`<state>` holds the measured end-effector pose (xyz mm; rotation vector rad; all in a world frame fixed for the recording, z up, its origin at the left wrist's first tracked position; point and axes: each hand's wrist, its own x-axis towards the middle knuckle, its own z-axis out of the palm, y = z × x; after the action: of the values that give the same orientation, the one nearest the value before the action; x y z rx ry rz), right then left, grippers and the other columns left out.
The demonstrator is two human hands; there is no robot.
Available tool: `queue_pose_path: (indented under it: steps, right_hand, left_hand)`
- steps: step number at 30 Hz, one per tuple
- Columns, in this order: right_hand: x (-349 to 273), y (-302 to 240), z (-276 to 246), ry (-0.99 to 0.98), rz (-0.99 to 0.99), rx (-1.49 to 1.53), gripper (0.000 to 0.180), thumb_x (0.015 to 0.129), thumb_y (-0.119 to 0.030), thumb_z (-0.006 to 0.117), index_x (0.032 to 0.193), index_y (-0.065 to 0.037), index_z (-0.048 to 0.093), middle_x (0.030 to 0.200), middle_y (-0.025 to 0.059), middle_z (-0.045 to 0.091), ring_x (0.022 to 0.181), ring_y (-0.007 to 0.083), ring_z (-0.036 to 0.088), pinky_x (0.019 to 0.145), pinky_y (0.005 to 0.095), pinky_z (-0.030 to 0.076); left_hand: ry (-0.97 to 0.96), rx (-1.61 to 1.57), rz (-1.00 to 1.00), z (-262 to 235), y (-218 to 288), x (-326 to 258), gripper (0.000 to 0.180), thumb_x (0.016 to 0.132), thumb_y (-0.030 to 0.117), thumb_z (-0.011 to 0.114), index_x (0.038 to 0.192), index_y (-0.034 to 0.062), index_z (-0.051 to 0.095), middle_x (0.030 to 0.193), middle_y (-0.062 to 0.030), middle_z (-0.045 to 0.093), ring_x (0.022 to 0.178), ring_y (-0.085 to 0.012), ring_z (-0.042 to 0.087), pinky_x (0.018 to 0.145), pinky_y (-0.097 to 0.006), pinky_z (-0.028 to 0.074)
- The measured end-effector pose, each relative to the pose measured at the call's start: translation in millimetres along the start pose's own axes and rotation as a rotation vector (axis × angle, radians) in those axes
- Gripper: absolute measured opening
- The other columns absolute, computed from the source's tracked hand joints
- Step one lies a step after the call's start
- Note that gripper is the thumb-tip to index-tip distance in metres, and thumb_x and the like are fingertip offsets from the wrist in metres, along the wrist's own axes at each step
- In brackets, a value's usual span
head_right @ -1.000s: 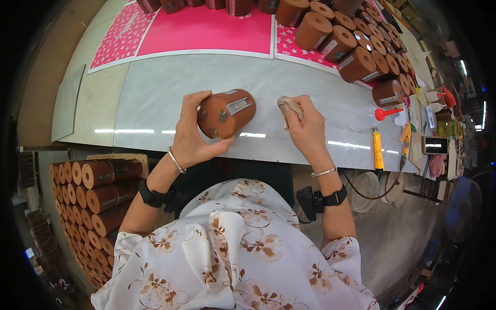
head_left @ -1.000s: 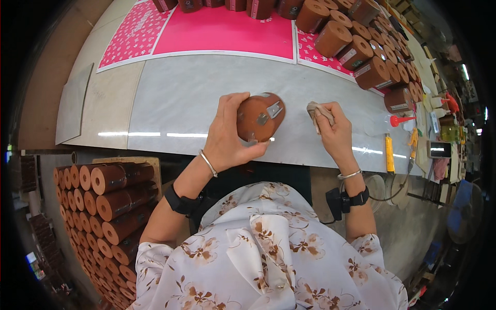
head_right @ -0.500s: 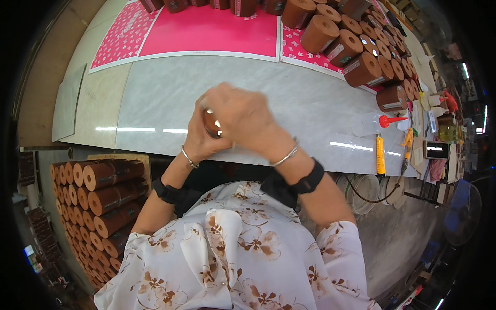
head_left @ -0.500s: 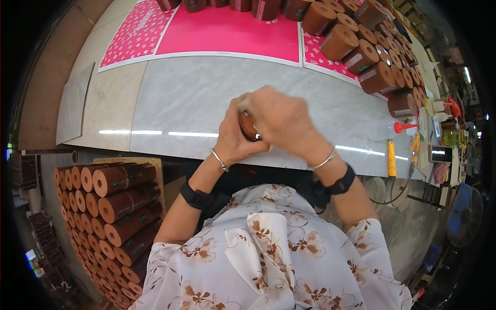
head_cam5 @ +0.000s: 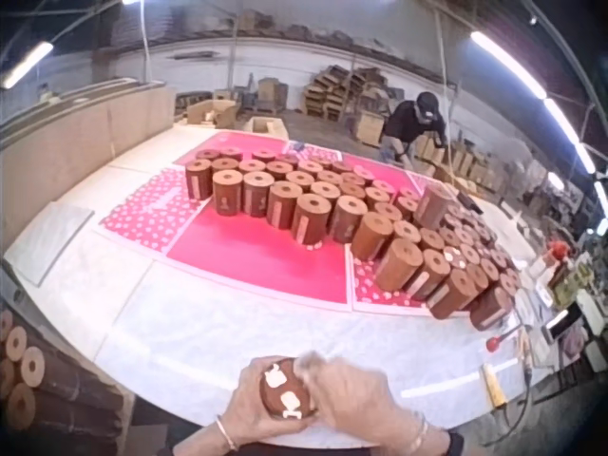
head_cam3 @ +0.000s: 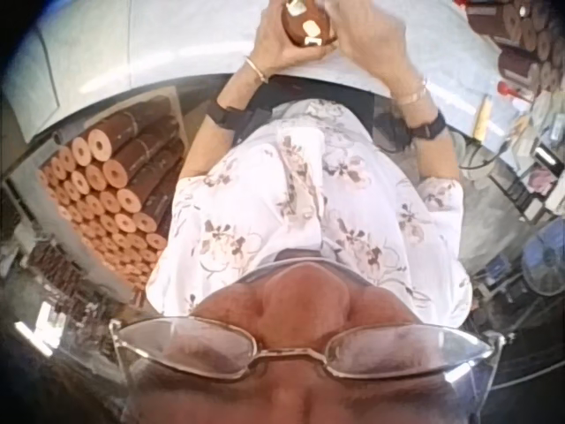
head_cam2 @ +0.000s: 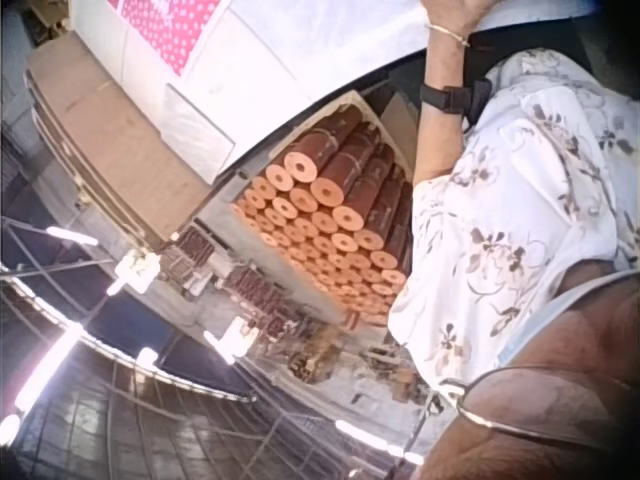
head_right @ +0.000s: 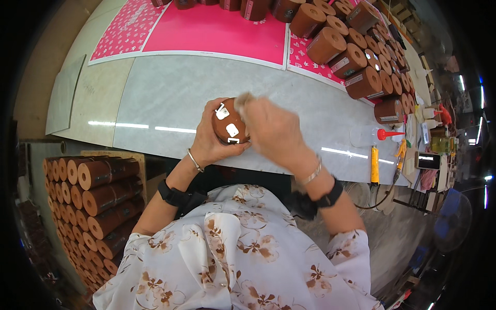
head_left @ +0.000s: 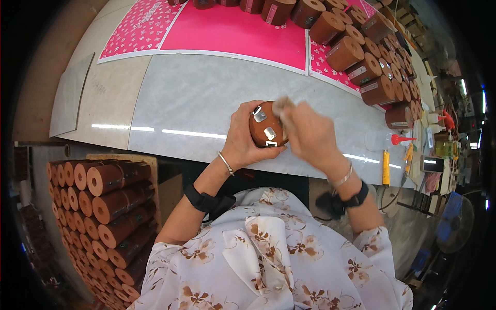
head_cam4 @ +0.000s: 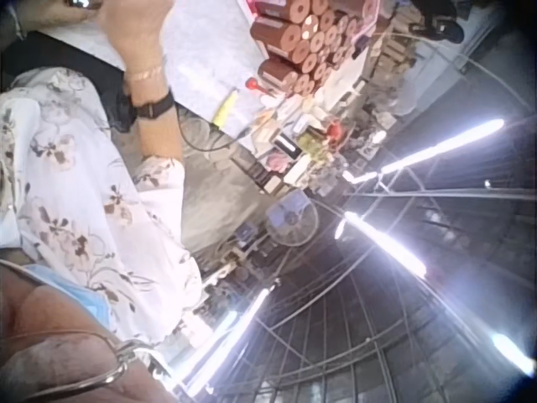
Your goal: Applying glue to the ends of cylindrical wooden furniture components and wiping them with a cloth.
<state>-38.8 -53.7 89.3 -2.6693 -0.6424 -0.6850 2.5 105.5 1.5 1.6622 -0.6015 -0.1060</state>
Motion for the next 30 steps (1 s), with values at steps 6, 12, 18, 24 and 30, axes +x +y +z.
queue_pose_path:
  steps: [6, 12, 18, 24, 30]
  right_hand:
    - [12.4, -15.5, 18.0, -0.017, -0.088, 0.047, 0.025, 0.071, -0.01, 0.064, 0.094, -0.006, 0.058, 0.08, 0.0072, 0.055, 0.065, 0.0214, 0.059, 0.051, 0.0324, 0.048]
    - [-5.4, -9.4, 3.6, -0.011, 0.035, 0.02, 0.026, 0.07, -0.006, 0.063, 0.095, -0.006, 0.058, 0.082, 0.0076, 0.056, 0.067, 0.0223, 0.06, 0.051, 0.0316, 0.048]
    - [11.1, -7.7, 11.6, -0.005, -0.002, 0.052, 0.03, 0.07, -0.008, 0.064, 0.099, -0.007, 0.057, 0.09, 0.008, 0.059, 0.07, 0.0239, 0.061, 0.054, 0.0325, 0.049]
    - [-50.0, 46.5, 1.9, 0.001, 0.397, 0.049, 0.012, 0.083, -0.01, 0.061, 0.095, -0.007, 0.059, 0.086, 0.0084, 0.061, 0.071, 0.0239, 0.062, 0.056, 0.0327, 0.049]
    - [-106.2, 53.8, 7.0, 0.024, 0.757, 0.273, 0.012, 0.091, -0.015, 0.058, 0.096, -0.004, 0.059, 0.079, 0.0127, 0.062, 0.068, 0.0235, 0.062, 0.059, 0.0313, 0.048]
  left_hand:
    - [0.011, 0.204, 0.226, 3.0, -12.4, 4.6, 0.091, 0.053, 0.034, 0.086, 0.128, 0.0075, 0.041, 0.12, -0.0148, 0.049, 0.11, -0.0349, 0.047, 0.095, -0.042, 0.038]
    - [0.0, 0.02, 0.012, -5.5, 1.0, 2.4, 0.091, 0.054, 0.035, 0.086, 0.128, 0.0084, 0.041, 0.118, -0.014, 0.049, 0.109, -0.0338, 0.047, 0.094, -0.042, 0.038]
    - [-0.052, -0.031, -0.097, -3.0, 0.1, 0.2, 0.091, 0.055, 0.033, 0.086, 0.128, 0.0085, 0.039, 0.119, -0.0137, 0.049, 0.109, -0.0323, 0.047, 0.094, -0.043, 0.039]
    - [-0.044, 0.07, -0.017, 5.1, 0.3, 2.2, 0.094, 0.056, 0.03, 0.087, 0.131, 0.0075, 0.034, 0.121, -0.0152, 0.05, 0.114, -0.0287, 0.05, 0.097, -0.039, 0.043]
    - [0.075, 0.072, 0.008, 0.4, -1.1, -5.0, 0.097, 0.055, 0.035, 0.088, 0.132, 0.0039, 0.037, 0.121, -0.0163, 0.047, 0.114, -0.033, 0.046, 0.097, -0.043, 0.038]
